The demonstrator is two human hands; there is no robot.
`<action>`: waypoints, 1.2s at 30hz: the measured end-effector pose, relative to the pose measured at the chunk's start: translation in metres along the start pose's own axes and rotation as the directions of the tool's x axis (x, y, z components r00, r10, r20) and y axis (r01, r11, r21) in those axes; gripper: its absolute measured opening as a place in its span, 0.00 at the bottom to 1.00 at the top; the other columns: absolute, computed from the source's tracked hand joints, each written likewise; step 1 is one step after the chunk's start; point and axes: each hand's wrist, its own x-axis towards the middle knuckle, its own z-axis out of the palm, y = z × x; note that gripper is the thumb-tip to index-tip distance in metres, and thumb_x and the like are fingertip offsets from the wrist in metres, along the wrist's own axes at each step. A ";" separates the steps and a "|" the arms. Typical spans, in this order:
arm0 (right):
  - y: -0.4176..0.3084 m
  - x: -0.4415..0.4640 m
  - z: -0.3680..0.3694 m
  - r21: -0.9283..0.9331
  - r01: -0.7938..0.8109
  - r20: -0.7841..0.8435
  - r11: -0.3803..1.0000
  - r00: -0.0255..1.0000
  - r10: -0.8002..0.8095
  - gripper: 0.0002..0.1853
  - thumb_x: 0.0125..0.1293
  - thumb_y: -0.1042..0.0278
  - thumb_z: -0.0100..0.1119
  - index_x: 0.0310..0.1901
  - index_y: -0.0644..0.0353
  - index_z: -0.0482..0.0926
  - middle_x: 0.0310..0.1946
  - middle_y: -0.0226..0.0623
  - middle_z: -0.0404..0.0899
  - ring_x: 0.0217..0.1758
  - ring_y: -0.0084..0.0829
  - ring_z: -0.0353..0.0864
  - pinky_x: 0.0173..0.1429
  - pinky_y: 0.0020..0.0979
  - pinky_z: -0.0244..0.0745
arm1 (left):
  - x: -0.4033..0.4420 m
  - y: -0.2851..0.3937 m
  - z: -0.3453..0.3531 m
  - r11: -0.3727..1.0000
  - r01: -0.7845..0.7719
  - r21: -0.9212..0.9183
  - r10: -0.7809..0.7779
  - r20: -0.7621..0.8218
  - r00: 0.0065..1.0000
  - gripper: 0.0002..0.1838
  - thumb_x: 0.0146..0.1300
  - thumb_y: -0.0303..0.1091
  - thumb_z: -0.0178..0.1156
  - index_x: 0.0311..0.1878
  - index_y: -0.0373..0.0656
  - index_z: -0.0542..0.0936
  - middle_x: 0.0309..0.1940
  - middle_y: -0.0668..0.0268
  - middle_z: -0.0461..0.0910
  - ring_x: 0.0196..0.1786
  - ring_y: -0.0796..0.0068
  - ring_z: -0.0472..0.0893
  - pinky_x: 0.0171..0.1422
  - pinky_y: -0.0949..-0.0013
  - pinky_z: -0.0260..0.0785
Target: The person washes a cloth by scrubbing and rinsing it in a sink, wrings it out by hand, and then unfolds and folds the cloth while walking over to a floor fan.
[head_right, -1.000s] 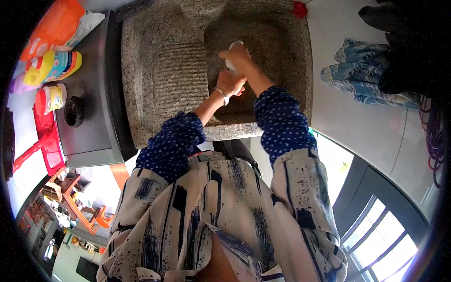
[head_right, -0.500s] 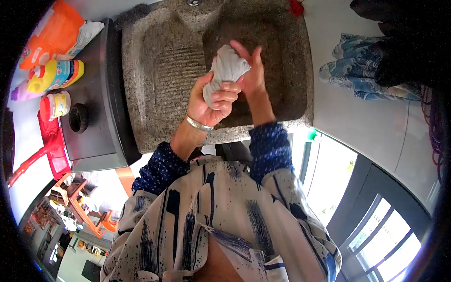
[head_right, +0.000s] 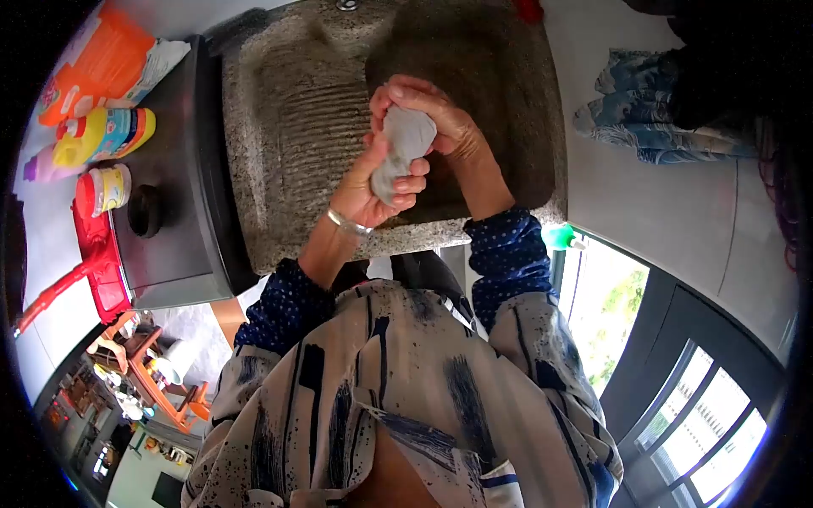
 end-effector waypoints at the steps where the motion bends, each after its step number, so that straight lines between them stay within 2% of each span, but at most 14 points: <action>1: -0.001 0.000 0.000 -0.007 -0.007 0.007 1.000 1.000 0.007 0.14 0.61 0.56 0.59 0.34 0.59 0.72 0.31 0.37 0.70 0.35 0.36 0.77 0.47 0.45 0.78 | 0.001 0.001 -0.002 0.983 -0.028 0.183 0.044 -0.087 0.995 0.28 0.62 0.52 0.58 0.53 0.38 0.66 0.35 0.64 0.71 0.30 0.79 0.71 0.28 0.77 0.65; 6: 0.014 0.004 -0.016 -0.233 -0.290 -0.276 0.928 0.935 0.222 0.10 0.63 0.61 0.58 0.33 0.58 0.73 0.23 0.32 0.73 0.27 0.30 0.78 0.34 0.34 0.77 | 0.016 -0.003 -0.018 0.778 0.065 0.625 0.238 -0.389 0.890 0.17 0.56 0.42 0.66 0.41 0.43 0.74 0.28 0.68 0.73 0.24 0.79 0.70 0.23 0.76 0.61; 11: 0.033 0.011 -0.040 -0.430 -0.362 -0.518 0.827 0.849 0.102 0.10 0.62 0.62 0.59 0.32 0.59 0.73 0.19 0.32 0.74 0.22 0.27 0.76 0.28 0.30 0.73 | 0.048 -0.006 -0.075 0.500 0.191 0.844 0.465 -0.448 0.764 0.11 0.54 0.34 0.64 0.21 0.44 0.74 0.13 0.69 0.71 0.10 0.76 0.68 0.11 0.70 0.52; 12: 0.039 0.014 -0.048 -0.495 -0.400 -0.584 0.771 0.811 0.046 0.10 0.61 0.62 0.59 0.31 0.59 0.74 0.18 0.32 0.74 0.22 0.27 0.76 0.28 0.29 0.72 | 0.058 -0.005 -0.097 0.504 0.190 0.842 0.466 -0.451 0.761 0.11 0.54 0.34 0.64 0.21 0.44 0.74 0.13 0.69 0.71 0.10 0.76 0.68 0.11 0.70 0.52; 15: 0.057 0.022 -0.071 -0.590 -0.477 -0.694 0.651 0.712 -0.108 0.12 0.59 0.62 0.60 0.29 0.62 0.74 0.19 0.34 0.74 0.21 0.28 0.75 0.29 0.30 0.72 | 0.078 -0.008 -0.124 -0.188 0.543 0.818 0.750 -0.237 0.618 0.14 0.58 0.40 0.59 0.24 0.38 0.75 0.14 0.62 0.75 0.17 0.67 0.75 0.19 0.63 0.64; 19: 0.078 0.028 -0.110 -0.674 -0.604 -0.714 0.426 0.680 -0.165 0.15 0.62 0.59 0.54 0.37 0.64 0.79 0.31 0.45 0.81 0.38 0.40 0.81 0.44 0.42 0.75 | 0.083 -0.002 -0.118 -0.239 0.663 0.709 0.589 -0.437 0.680 0.29 0.57 0.51 0.57 0.50 0.33 0.73 0.38 0.49 0.81 0.44 0.53 0.82 0.48 0.57 0.74; 21: 0.089 0.025 -0.130 -0.751 -0.438 -0.443 -0.494 0.889 -0.114 0.17 0.63 0.55 0.51 0.41 0.61 0.80 0.45 0.46 0.79 0.50 0.44 0.77 0.52 0.43 0.73 | 0.080 -0.009 -0.122 -0.325 0.633 0.702 0.624 -0.344 0.701 0.26 0.60 0.47 0.53 0.53 0.36 0.71 0.41 0.48 0.81 0.45 0.53 0.81 0.52 0.57 0.72; 22: 0.091 0.023 -0.126 -0.749 -0.440 -0.450 -0.495 0.887 -0.107 0.17 0.63 0.55 0.51 0.41 0.61 0.80 0.45 0.46 0.79 0.50 0.44 0.77 0.52 0.43 0.73 | 0.079 -0.011 -0.122 -0.318 0.634 0.705 0.620 -0.351 0.701 0.26 0.60 0.47 0.53 0.53 0.36 0.71 0.41 0.48 0.81 0.45 0.53 0.81 0.52 0.57 0.72; 24: 0.093 0.029 -0.119 -0.623 -0.776 -0.776 0.104 0.594 -0.212 0.19 0.64 0.53 0.49 0.43 0.60 0.79 0.53 0.44 0.75 0.55 0.43 0.75 0.55 0.43 0.73 | 0.077 -0.011 -0.120 -0.316 0.664 0.678 0.631 -0.372 0.681 0.23 0.61 0.46 0.53 0.51 0.36 0.71 0.42 0.47 0.80 0.45 0.52 0.81 0.50 0.55 0.73; 27: 0.089 0.032 -0.097 -0.476 -0.840 -0.879 0.259 0.447 -0.165 0.19 0.64 0.53 0.48 0.46 0.59 0.77 0.51 0.42 0.76 0.56 0.45 0.74 0.56 0.42 0.73 | 0.072 -0.008 -0.117 -0.287 0.701 0.653 0.637 -0.417 0.649 0.24 0.60 0.46 0.54 0.51 0.35 0.70 0.42 0.47 0.80 0.45 0.52 0.81 0.47 0.54 0.75; 28: 0.096 0.035 -0.100 -0.486 -0.833 -0.874 0.264 0.456 -0.168 0.19 0.64 0.53 0.48 0.46 0.59 0.77 0.51 0.42 0.76 0.56 0.45 0.74 0.56 0.42 0.73 | 0.069 -0.007 -0.115 -0.291 0.703 0.649 0.645 -0.410 0.645 0.24 0.60 0.46 0.54 0.51 0.35 0.70 0.42 0.47 0.80 0.45 0.52 0.81 0.47 0.54 0.75; 30: 0.112 0.042 -0.115 -0.603 -0.792 -0.704 0.099 0.469 -0.533 0.14 0.61 0.57 0.52 0.39 0.59 0.77 0.35 0.48 0.80 0.39 0.44 0.82 0.45 0.43 0.76 | 0.066 -0.006 -0.117 -0.388 0.686 0.616 0.700 -0.287 0.653 0.25 0.59 0.46 0.56 0.50 0.33 0.69 0.41 0.46 0.80 0.43 0.51 0.81 0.45 0.54 0.76; 32: 0.097 0.044 -0.101 -0.746 -0.658 -0.597 0.104 0.591 -0.543 0.14 0.62 0.56 0.52 0.39 0.59 0.76 0.33 0.47 0.80 0.35 0.43 0.82 0.42 0.42 0.76 | 0.066 -0.002 -0.128 -0.413 0.648 0.641 0.733 -0.189 0.654 0.28 0.56 0.48 0.59 0.51 0.34 0.68 0.39 0.47 0.80 0.42 0.50 0.81 0.44 0.54 0.75; 36: 0.029 0.036 -0.012 -0.963 -0.217 -0.268 0.158 0.821 -0.504 0.15 0.67 0.55 0.48 0.35 0.60 0.72 0.31 0.54 0.76 0.39 0.47 0.78 0.42 0.47 0.72 | 0.031 0.006 -0.081 -0.136 0.295 0.946 0.691 -0.123 0.712 0.35 0.54 0.53 0.62 0.54 0.34 0.66 0.50 0.45 0.75 0.45 0.50 0.80 0.48 0.53 0.73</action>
